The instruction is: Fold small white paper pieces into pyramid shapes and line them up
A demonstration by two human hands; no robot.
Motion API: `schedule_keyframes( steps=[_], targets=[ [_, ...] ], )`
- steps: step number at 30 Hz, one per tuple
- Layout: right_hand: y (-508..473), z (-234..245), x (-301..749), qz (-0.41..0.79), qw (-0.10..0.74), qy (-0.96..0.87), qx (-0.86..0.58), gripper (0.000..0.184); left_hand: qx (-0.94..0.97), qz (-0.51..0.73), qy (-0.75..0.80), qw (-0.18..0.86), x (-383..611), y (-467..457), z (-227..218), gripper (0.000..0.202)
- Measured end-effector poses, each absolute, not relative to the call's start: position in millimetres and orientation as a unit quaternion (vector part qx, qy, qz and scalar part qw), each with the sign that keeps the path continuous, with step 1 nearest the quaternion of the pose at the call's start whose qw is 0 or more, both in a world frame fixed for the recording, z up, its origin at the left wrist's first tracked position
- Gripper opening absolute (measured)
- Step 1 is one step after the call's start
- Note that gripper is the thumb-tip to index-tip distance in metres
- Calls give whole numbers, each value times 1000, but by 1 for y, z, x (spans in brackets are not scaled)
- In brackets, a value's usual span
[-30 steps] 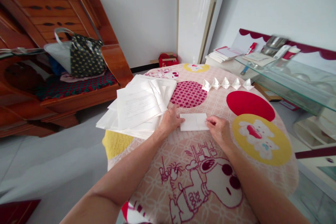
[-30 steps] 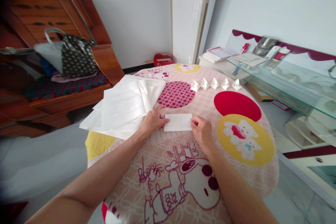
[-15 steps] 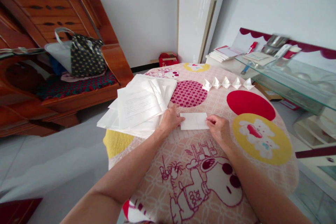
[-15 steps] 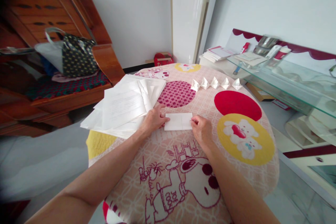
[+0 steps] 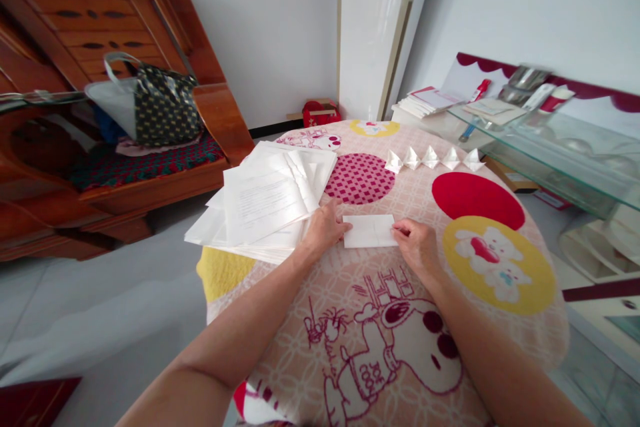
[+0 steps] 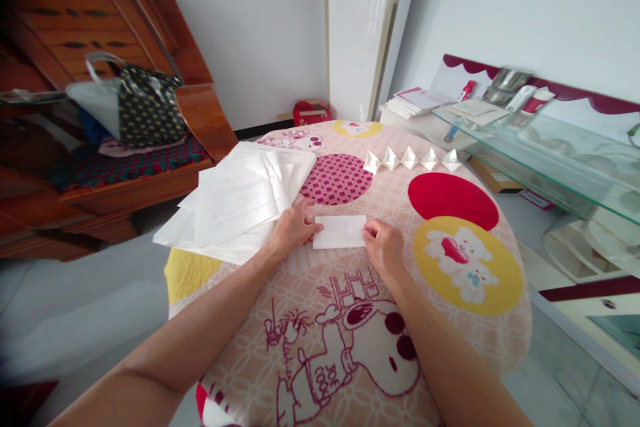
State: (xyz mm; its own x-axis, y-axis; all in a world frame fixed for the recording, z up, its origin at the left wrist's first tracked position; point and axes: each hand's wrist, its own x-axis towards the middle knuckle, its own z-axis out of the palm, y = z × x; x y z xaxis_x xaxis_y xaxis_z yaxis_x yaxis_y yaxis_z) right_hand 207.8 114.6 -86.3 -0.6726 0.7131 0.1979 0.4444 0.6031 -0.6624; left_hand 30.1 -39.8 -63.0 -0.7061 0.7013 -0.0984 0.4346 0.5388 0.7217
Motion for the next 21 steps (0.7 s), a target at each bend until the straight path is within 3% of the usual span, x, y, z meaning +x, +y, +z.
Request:
schedule_keyframes(
  steps=[10, 16, 21],
  targets=[
    [115, -84, 207, 287, 223, -871, -331, 20, 392, 255, 873, 134, 33, -38, -62, 51],
    [114, -83, 207, 282, 216, -873, -333, 20, 512, 269, 816, 5, 37, -37, -68, 48],
    [113, -83, 206, 277, 207, -878, -330, 22, 586, 293, 752, 75, 33, -32, -77, 45]
  ],
)
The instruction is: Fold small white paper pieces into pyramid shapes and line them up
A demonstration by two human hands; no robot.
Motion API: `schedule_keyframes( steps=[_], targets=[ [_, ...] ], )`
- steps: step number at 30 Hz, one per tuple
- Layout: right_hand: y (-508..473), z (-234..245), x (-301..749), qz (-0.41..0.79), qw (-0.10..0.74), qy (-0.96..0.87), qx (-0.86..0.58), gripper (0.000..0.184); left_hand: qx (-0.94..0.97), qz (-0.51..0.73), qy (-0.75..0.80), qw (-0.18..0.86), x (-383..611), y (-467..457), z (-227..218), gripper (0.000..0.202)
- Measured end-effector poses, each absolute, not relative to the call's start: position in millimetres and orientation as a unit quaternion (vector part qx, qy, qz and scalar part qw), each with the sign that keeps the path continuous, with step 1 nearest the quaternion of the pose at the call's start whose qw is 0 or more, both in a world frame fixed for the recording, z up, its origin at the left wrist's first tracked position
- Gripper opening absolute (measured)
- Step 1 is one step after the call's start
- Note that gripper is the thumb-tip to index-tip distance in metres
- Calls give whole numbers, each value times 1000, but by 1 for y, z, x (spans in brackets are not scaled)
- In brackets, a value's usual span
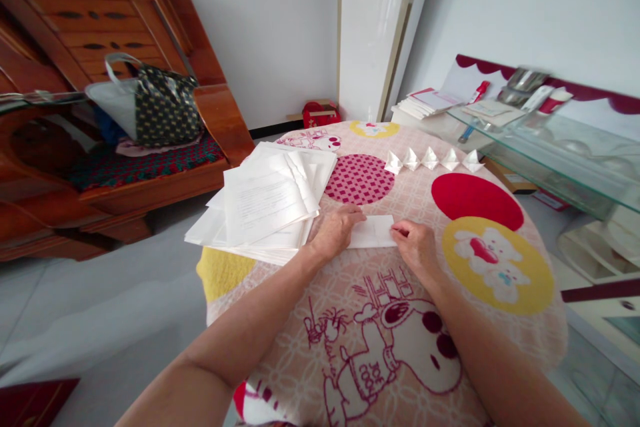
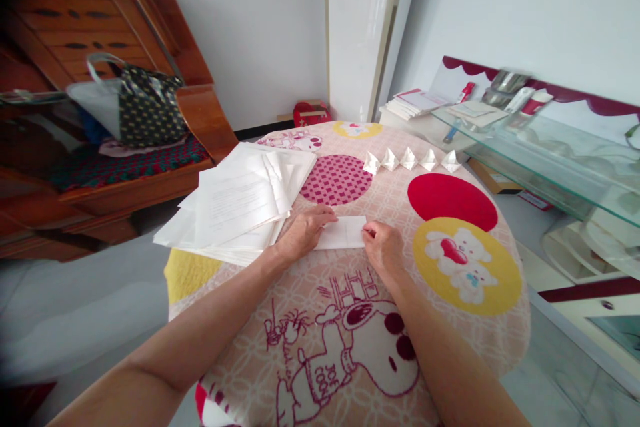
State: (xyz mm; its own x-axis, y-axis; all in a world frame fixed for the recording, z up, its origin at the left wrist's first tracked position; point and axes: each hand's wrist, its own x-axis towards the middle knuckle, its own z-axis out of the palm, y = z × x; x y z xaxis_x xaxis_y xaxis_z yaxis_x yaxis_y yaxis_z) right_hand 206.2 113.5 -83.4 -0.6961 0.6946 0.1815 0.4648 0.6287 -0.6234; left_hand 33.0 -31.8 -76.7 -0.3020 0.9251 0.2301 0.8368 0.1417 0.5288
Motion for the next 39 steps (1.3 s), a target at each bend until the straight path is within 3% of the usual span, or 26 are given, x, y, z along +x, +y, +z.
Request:
schedule_keyframes(
  steps=[9, 20, 24, 29, 32, 35, 39],
  targets=[
    [110, -77, 205, 183, 166, -910, -334, 22, 607, 258, 737, 150, 28, -35, -74, 33],
    [113, -69, 213, 147, 113, -931, -314, 23, 693, 105, 709, 83, 36, -39, -61, 46],
    [114, -70, 214, 153, 158, -923, -317, 19, 703, 97, 702, 58, 34, -39, -63, 45],
    [98, -64, 202, 206, 317, -900, -216, 23, 702, 102, 703, 50, 34, -40, -66, 43],
    [89, -64, 193, 238, 271, -917, -173, 21, 701, 111, 703, 45, 34, -40, -67, 37],
    [89, -67, 190, 263, 183, -925, -203, 19, 701, 121, 702, 41, 32, -38, -70, 38],
    [92, -65, 192, 308, 127, -911, -241, 19, 709, 140, 691, 37, 29, -37, -74, 42]
  ],
)
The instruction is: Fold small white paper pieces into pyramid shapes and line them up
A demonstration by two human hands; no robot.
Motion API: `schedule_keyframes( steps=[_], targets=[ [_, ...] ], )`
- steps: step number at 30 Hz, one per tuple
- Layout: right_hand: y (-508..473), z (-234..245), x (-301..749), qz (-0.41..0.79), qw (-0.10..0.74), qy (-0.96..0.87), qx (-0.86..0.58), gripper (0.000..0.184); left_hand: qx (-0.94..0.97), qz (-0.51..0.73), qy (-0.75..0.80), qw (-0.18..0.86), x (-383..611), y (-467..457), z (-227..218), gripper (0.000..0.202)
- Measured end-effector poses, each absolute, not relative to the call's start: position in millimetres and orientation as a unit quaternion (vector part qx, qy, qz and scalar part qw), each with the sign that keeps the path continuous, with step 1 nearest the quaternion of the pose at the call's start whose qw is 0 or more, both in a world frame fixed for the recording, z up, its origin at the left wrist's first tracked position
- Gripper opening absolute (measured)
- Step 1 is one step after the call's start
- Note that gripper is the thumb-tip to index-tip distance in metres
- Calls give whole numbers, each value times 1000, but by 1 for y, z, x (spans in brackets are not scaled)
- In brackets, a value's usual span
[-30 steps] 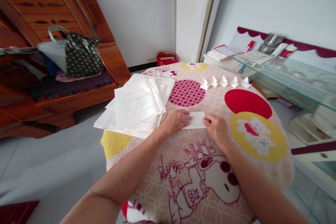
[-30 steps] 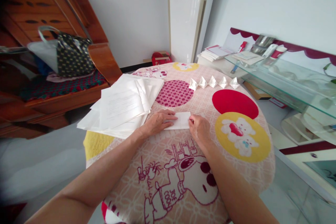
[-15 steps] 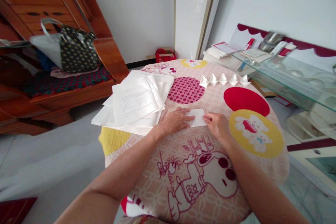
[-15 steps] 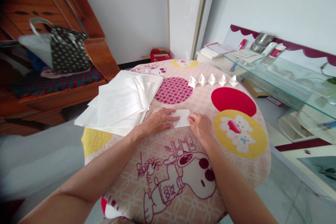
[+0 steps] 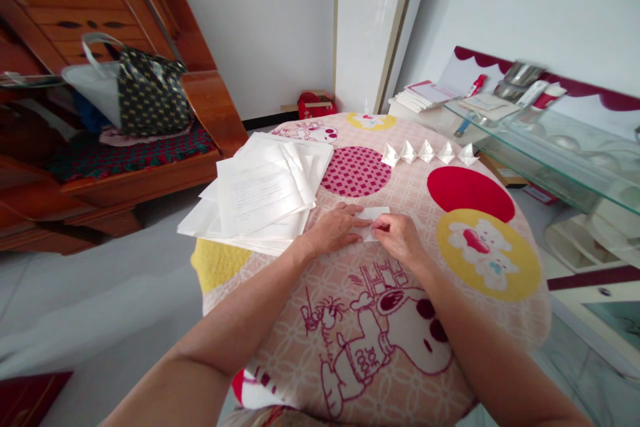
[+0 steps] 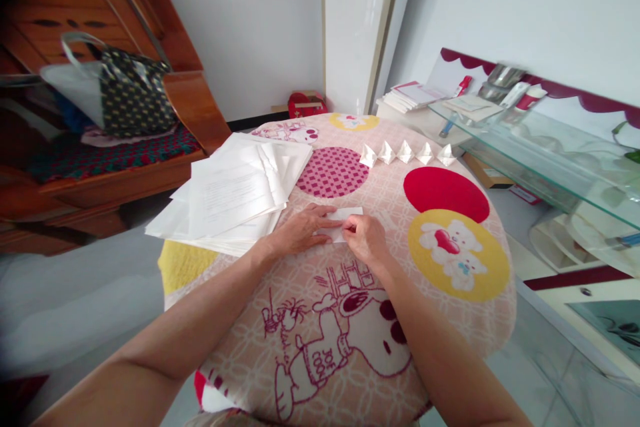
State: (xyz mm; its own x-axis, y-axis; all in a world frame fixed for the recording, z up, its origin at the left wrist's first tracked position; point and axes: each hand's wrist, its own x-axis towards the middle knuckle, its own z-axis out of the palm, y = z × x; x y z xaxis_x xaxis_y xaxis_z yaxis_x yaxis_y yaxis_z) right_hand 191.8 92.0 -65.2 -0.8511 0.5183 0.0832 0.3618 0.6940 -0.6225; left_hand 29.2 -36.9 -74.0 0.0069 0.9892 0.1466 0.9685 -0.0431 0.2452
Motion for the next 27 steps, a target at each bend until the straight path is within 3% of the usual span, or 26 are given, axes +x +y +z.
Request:
schedule_keyframes(
  steps=[10, 15, 27],
  targets=[
    [70, -49, 188, 259, 42, -915, -307, 11, 705, 132, 695, 39, 32, -36, -72, 35],
    [73, -45, 191, 250, 25, -913, -323, 11, 705, 130, 697, 35, 31, -37, -72, 43],
    [112, -66, 215, 276, 119, -900, -317, 11, 691, 126, 708, 74, 33, -36, -70, 46]
  ],
)
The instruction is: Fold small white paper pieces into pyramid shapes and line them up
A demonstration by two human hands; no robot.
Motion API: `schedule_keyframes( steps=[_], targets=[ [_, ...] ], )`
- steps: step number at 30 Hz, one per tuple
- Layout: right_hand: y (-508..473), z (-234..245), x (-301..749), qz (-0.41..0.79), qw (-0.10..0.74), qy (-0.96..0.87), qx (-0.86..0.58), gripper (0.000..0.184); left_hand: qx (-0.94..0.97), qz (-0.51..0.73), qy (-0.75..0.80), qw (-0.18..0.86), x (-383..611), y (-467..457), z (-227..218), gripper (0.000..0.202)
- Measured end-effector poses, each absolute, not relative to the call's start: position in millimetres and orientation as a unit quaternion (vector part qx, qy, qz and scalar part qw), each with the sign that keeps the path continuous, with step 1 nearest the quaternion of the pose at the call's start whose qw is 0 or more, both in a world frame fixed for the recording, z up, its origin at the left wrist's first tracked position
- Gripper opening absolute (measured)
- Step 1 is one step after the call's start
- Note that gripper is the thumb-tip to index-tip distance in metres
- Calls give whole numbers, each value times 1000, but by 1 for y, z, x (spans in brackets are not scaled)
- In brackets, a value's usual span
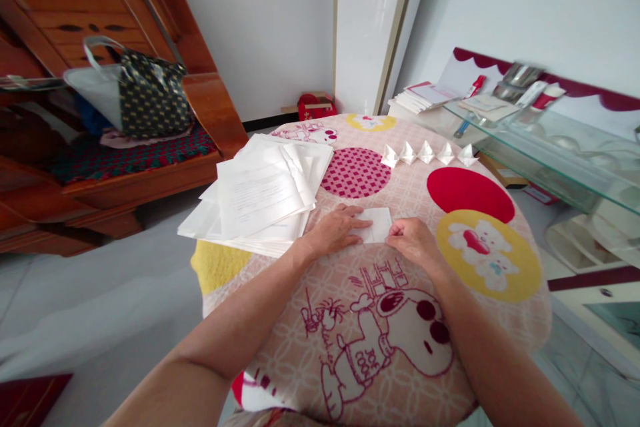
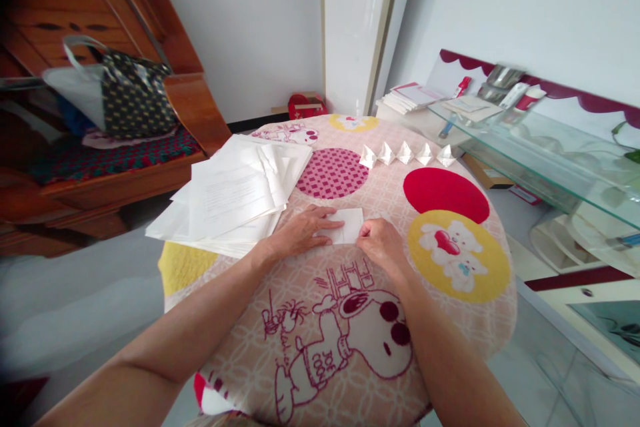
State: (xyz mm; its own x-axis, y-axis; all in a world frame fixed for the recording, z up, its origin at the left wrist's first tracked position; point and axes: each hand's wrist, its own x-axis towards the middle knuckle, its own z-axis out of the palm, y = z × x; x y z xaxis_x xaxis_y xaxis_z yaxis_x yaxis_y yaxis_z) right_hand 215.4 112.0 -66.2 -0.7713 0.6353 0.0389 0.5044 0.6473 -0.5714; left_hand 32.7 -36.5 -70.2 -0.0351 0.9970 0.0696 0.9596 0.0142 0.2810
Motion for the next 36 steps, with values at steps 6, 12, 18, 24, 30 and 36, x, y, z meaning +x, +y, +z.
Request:
schedule_keyframes(
  steps=[6, 12, 18, 24, 30, 36],
  targets=[
    [134, -68, 229, 249, 140, -890, -355, 14, 689, 134, 708, 77, 32, -36, -73, 47],
    [115, -61, 221, 312, 262, -878, -251, 17, 687, 141, 709, 76, 32, -36, -72, 48],
    [89, -66, 200, 285, 181, -931, -139, 22, 690, 151, 706, 55, 32, -39, -70, 46],
    [92, -69, 195, 307, 128, -924, -189, 18, 671, 170, 720, 55, 36, -36, -75, 38],
    [92, -71, 196, 313, 136, -920, -192, 15, 664, 186, 718, 90, 32, -38, -73, 45],
    [92, -72, 197, 316, 132, -920, -190, 16, 678, 171, 701, 142, 16, -40, -72, 59]
  ],
)
